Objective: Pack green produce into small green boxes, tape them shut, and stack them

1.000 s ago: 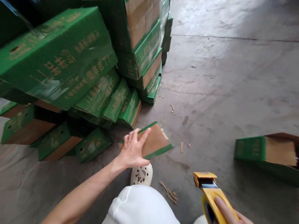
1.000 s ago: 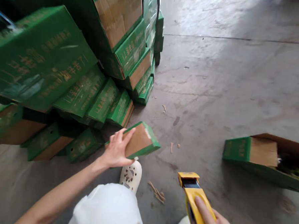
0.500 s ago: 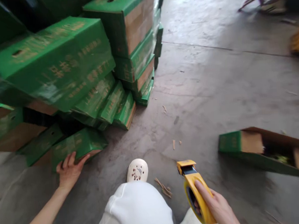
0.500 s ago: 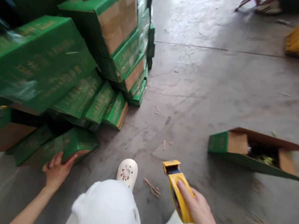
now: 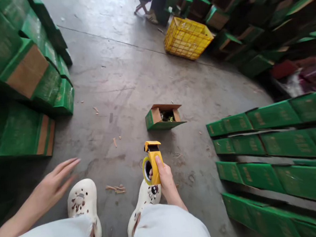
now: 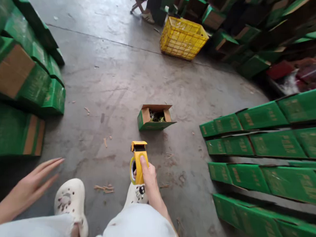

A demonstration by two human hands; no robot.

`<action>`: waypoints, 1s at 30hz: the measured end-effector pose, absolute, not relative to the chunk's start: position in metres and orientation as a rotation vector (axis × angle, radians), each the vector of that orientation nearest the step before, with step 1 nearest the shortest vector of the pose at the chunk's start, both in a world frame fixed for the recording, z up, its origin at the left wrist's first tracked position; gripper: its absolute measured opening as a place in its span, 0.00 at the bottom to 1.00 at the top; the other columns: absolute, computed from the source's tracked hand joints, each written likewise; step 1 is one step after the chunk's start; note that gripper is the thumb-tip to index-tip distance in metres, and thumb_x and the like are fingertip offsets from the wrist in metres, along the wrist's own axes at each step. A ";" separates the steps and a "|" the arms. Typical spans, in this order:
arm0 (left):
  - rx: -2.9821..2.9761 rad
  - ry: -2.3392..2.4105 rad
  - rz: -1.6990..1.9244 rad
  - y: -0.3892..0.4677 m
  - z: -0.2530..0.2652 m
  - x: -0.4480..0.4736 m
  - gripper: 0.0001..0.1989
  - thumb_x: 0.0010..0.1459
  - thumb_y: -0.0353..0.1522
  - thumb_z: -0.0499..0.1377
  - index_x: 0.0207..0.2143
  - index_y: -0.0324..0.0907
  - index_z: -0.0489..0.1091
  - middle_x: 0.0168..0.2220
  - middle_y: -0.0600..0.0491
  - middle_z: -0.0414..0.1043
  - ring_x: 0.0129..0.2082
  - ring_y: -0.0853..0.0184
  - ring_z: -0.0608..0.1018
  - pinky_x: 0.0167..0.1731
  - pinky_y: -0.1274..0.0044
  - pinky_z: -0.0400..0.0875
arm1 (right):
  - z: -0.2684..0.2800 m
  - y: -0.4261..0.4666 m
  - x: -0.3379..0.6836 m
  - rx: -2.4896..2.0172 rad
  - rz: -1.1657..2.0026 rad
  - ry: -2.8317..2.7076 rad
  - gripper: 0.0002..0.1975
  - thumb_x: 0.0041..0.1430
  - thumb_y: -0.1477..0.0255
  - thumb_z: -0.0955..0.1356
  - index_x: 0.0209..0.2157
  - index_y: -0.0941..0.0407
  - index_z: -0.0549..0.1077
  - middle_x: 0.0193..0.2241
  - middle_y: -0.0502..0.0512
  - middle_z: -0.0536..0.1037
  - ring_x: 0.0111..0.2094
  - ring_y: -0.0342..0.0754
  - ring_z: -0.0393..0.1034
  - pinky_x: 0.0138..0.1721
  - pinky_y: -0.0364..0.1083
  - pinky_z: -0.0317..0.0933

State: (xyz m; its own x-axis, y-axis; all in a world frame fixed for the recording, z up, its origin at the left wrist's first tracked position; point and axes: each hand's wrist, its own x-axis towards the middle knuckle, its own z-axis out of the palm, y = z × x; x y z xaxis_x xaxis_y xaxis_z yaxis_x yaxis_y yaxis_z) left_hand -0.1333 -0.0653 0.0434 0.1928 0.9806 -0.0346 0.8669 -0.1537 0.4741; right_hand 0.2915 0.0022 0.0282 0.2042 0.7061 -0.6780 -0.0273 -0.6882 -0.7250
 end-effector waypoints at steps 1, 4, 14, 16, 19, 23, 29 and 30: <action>2.132 1.593 0.402 -0.024 0.041 -0.104 0.26 0.72 0.42 0.48 0.70 0.59 0.61 0.65 0.55 0.71 0.60 0.57 0.78 0.58 0.67 0.75 | 0.030 0.000 0.298 -1.842 1.513 -0.595 0.37 0.49 0.33 0.71 0.30 0.57 0.74 0.19 0.54 0.78 0.18 0.46 0.72 0.21 0.43 0.67; 2.327 1.252 0.242 0.093 0.054 -0.002 0.27 0.70 0.35 0.52 0.70 0.45 0.62 0.62 0.46 0.74 0.58 0.59 0.79 0.57 0.72 0.74 | 0.027 -0.008 0.320 -1.841 1.447 -0.563 0.36 0.51 0.35 0.71 0.32 0.57 0.74 0.19 0.54 0.78 0.19 0.47 0.72 0.22 0.44 0.66; 2.524 1.378 -0.077 0.229 0.028 0.219 0.16 0.69 0.25 0.50 0.54 0.38 0.73 0.49 0.42 0.79 0.52 0.57 0.81 0.47 0.73 0.73 | -0.041 -0.027 0.400 -2.471 0.846 -1.451 0.22 0.69 0.47 0.62 0.39 0.53 0.71 0.31 0.60 0.84 0.34 0.55 0.80 0.33 0.46 0.61; 2.547 1.338 -0.054 0.227 0.021 0.210 0.15 0.69 0.25 0.49 0.48 0.40 0.74 0.47 0.44 0.80 0.48 0.59 0.82 0.44 0.75 0.73 | -0.057 -0.035 0.415 -2.563 0.691 -1.637 0.20 0.72 0.52 0.62 0.44 0.55 0.70 0.32 0.61 0.84 0.33 0.56 0.80 0.32 0.45 0.59; 2.623 1.132 -0.026 0.206 0.024 0.164 0.11 0.66 0.26 0.53 0.44 0.43 0.74 0.44 0.48 0.80 0.44 0.62 0.82 0.40 0.77 0.71 | -0.081 -0.052 0.437 -2.600 0.389 -1.888 0.19 0.74 0.55 0.62 0.43 0.58 0.69 0.28 0.62 0.82 0.31 0.56 0.80 0.32 0.45 0.58; 2.571 0.902 -0.089 0.132 0.039 0.066 0.12 0.68 0.28 0.51 0.39 0.46 0.74 0.37 0.52 0.79 0.35 0.65 0.80 0.34 0.78 0.66 | -0.106 -0.075 0.453 -2.490 0.208 -2.054 0.21 0.77 0.56 0.58 0.41 0.58 0.68 0.27 0.62 0.81 0.32 0.56 0.79 0.36 0.46 0.61; 2.387 0.932 -0.282 -0.004 0.051 -0.050 0.12 0.67 0.26 0.53 0.37 0.47 0.75 0.33 0.53 0.77 0.33 0.66 0.79 0.38 0.75 0.67 | -0.120 -0.095 0.438 -2.331 0.282 -2.098 0.24 0.77 0.57 0.56 0.46 0.62 0.71 0.34 0.68 0.82 0.40 0.59 0.80 0.54 0.56 0.66; 2.382 0.928 -0.282 -0.016 0.052 -0.058 0.12 0.68 0.27 0.54 0.39 0.47 0.76 0.34 0.53 0.77 0.33 0.66 0.79 0.38 0.75 0.68 | -0.113 -0.094 0.435 -2.318 0.271 -2.074 0.24 0.76 0.57 0.56 0.48 0.62 0.72 0.37 0.70 0.83 0.42 0.60 0.80 0.56 0.57 0.65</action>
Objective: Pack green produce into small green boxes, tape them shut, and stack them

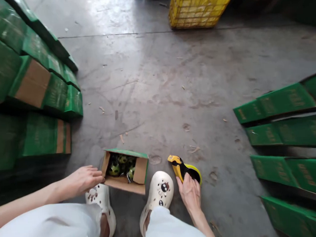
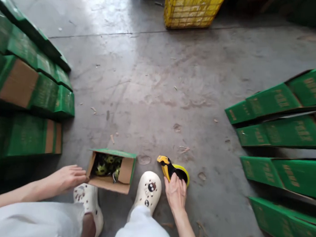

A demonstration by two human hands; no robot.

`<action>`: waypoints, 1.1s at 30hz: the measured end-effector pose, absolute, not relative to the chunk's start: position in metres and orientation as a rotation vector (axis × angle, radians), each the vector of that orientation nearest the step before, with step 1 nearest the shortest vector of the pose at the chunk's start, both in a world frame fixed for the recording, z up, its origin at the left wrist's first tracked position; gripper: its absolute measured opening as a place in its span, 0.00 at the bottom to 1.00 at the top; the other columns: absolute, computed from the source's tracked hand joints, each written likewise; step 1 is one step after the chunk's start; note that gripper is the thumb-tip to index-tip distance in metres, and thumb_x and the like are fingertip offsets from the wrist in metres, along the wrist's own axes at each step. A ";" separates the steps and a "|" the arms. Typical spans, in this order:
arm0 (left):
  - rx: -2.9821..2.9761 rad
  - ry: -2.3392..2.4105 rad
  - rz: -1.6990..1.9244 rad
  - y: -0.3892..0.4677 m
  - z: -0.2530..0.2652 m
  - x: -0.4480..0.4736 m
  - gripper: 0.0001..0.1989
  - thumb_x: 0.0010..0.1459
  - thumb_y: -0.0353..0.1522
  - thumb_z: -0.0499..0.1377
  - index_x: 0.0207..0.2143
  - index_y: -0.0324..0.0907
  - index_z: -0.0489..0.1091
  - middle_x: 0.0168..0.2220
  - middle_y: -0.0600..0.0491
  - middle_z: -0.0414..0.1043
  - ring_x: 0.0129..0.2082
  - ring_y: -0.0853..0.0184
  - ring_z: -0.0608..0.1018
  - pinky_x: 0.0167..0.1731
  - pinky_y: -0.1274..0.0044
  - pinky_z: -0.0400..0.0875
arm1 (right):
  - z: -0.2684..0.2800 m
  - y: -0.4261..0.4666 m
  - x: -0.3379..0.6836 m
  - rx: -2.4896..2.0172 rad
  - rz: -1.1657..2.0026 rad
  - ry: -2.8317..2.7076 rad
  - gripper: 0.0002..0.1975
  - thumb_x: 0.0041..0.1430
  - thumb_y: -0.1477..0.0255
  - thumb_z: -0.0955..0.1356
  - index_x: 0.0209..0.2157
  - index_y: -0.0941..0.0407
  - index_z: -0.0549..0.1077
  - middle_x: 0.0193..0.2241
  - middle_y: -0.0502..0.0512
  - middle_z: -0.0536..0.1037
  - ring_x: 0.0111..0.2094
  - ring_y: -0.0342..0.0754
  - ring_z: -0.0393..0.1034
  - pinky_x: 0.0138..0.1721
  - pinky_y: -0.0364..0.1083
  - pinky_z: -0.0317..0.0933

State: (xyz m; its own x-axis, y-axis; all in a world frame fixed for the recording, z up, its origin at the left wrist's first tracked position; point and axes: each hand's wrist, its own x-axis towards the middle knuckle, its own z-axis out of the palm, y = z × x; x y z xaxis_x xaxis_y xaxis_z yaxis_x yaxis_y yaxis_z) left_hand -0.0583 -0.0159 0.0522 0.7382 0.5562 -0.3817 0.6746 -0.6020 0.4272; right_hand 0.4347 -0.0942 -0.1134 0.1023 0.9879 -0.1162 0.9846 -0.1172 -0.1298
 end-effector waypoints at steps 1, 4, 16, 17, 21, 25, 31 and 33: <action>2.380 0.938 -0.261 -0.024 0.053 -0.064 0.12 0.69 0.28 0.54 0.43 0.48 0.77 0.35 0.53 0.77 0.34 0.66 0.78 0.39 0.75 0.69 | -0.103 -0.091 0.431 -2.303 0.270 -2.044 0.25 0.75 0.57 0.56 0.50 0.62 0.73 0.40 0.72 0.82 0.44 0.61 0.79 0.56 0.59 0.65; 2.403 1.044 -0.082 -0.024 0.055 -0.063 0.15 0.72 0.31 0.54 0.56 0.48 0.75 0.44 0.49 0.78 0.43 0.64 0.78 0.47 0.74 0.72 | -0.044 -0.066 0.411 -2.159 0.407 -1.947 0.26 0.74 0.54 0.58 0.49 0.59 0.76 0.47 0.71 0.81 0.49 0.63 0.77 0.54 0.59 0.67; 1.971 1.810 0.059 -0.023 0.012 -0.042 0.30 0.61 0.24 0.54 0.66 0.45 0.64 0.62 0.41 0.65 0.54 0.55 0.78 0.50 0.66 0.78 | 0.022 0.047 0.162 -1.341 0.832 -3.104 0.19 0.68 0.83 0.64 0.57 0.62 0.72 0.43 0.66 0.84 0.44 0.56 0.81 0.45 0.48 0.71; 1.909 1.793 0.058 -0.026 0.010 -0.046 0.29 0.63 0.24 0.53 0.65 0.45 0.63 0.59 0.42 0.68 0.50 0.57 0.80 0.48 0.68 0.78 | 0.019 0.048 0.160 -1.350 0.777 -3.134 0.16 0.69 0.83 0.63 0.54 0.60 0.73 0.41 0.64 0.83 0.44 0.56 0.81 0.44 0.48 0.71; 1.863 1.772 0.151 -0.033 0.005 -0.052 0.23 0.64 0.25 0.50 0.60 0.44 0.64 0.52 0.46 0.74 0.49 0.61 0.81 0.48 0.72 0.77 | 0.030 0.054 0.185 -1.322 0.600 -3.122 0.11 0.70 0.82 0.62 0.45 0.57 0.75 0.43 0.63 0.81 0.44 0.54 0.78 0.45 0.47 0.67; 2.010 1.878 0.144 -0.035 0.009 -0.050 0.21 0.65 0.26 0.52 0.58 0.46 0.67 0.50 0.47 0.73 0.46 0.61 0.80 0.45 0.72 0.77 | 0.040 0.053 0.200 -1.259 0.414 -3.135 0.12 0.69 0.83 0.62 0.44 0.58 0.75 0.41 0.64 0.78 0.41 0.55 0.75 0.44 0.49 0.65; 2.498 1.580 0.175 -0.021 0.028 -0.041 0.14 0.67 0.26 0.53 0.50 0.43 0.75 0.50 0.43 0.74 0.50 0.57 0.77 0.53 0.66 0.73 | 0.008 0.052 0.154 -1.271 0.604 -3.152 0.16 0.73 0.79 0.58 0.52 0.59 0.73 0.49 0.66 0.78 0.42 0.53 0.79 0.39 0.46 0.68; 2.554 1.397 -0.044 -0.017 0.026 -0.034 0.12 0.66 0.25 0.55 0.44 0.40 0.77 0.42 0.44 0.76 0.42 0.59 0.78 0.50 0.65 0.72 | 0.003 0.051 0.150 -1.313 0.659 -3.128 0.18 0.73 0.79 0.57 0.56 0.59 0.72 0.53 0.68 0.77 0.43 0.52 0.80 0.38 0.46 0.70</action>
